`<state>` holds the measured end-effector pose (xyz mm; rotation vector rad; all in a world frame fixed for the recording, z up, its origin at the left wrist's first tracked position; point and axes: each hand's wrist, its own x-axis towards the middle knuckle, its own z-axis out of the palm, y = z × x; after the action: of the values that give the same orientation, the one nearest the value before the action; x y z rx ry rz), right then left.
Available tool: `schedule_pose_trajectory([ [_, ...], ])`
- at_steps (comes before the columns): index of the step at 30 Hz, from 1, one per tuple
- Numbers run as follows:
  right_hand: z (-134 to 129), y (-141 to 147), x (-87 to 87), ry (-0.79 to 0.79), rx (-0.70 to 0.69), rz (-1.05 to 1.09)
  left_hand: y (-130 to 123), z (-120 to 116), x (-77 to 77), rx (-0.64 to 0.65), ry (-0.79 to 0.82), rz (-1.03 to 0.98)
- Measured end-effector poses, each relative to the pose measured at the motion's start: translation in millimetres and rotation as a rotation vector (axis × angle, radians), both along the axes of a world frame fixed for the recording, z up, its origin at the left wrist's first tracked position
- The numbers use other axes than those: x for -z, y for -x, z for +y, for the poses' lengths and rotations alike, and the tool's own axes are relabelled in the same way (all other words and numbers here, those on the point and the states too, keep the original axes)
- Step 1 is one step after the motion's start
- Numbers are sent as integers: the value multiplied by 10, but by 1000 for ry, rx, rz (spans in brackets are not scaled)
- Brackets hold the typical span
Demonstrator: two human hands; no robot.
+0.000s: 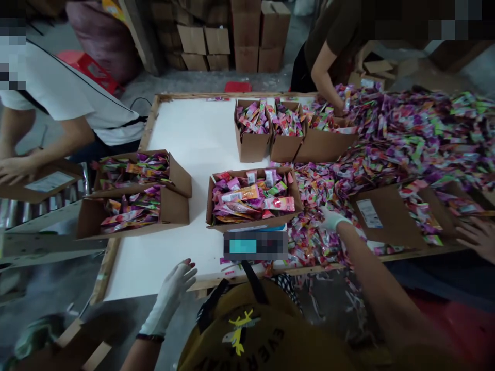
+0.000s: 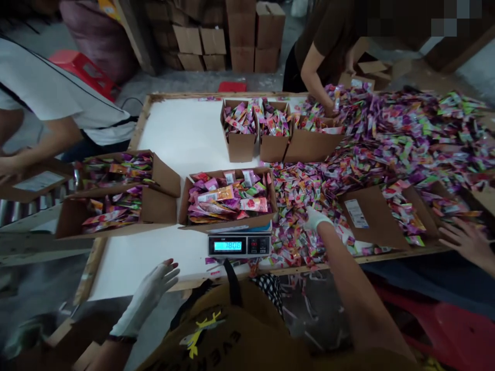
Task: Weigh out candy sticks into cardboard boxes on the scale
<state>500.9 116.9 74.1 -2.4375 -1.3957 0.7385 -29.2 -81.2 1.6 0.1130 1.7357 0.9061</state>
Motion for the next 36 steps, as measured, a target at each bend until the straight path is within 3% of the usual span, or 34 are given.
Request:
schedule_pose_trajectory([
  [2, 132, -49, -378, -25, -142, 110, -18, 37, 53, 33, 1, -7],
  [4, 210, 109, -823, -171, -370, 257, -44, 67, 94, 57, -13, -20],
  [6, 236, 470, -1223, -308, -655, 328, -70, 89, 113, 58, -31, -28],
  [8, 236, 924, -1490, -278, -885, 215, -78, 94, 111, 42, -39, -27],
  [11, 248, 1434, -1656, -49, -1013, -103, -19, 48, 101, 12, -50, -40],
  [13, 278, 1502, -1718, 37, -1036, -209, 59, -30, 114, -11, -53, -41],
  [15, 315, 1370, -1808, -1, -1071, -169, 138, -136, 145, -36, -45, -24],
  [18, 352, 1084, -1963, -212, -1032, 19, 199, -296, 186, -71, -19, -3],
  [20, 349, 1021, -2014, -345, -893, 206, 190, -361, 189, -81, -5, -11],
  [23, 309, 1197, -1990, -490, -697, 389, 137, -378, 167, -73, -11, -31],
  [26, 282, 1509, -1920, -575, -707, 297, 98, -338, 135, -54, -14, -35],
  [30, 345, 1793, -1782, -501, -766, 233, 106, -202, 14, -15, -36, -30],
  [33, 450, 1889, -1613, -404, -848, 199, 87, 73, -270, 47, -140, -13],
  [36, 532, 1973, -1435, -283, -966, 108, -33, 520, -748, 125, -294, 27],
])
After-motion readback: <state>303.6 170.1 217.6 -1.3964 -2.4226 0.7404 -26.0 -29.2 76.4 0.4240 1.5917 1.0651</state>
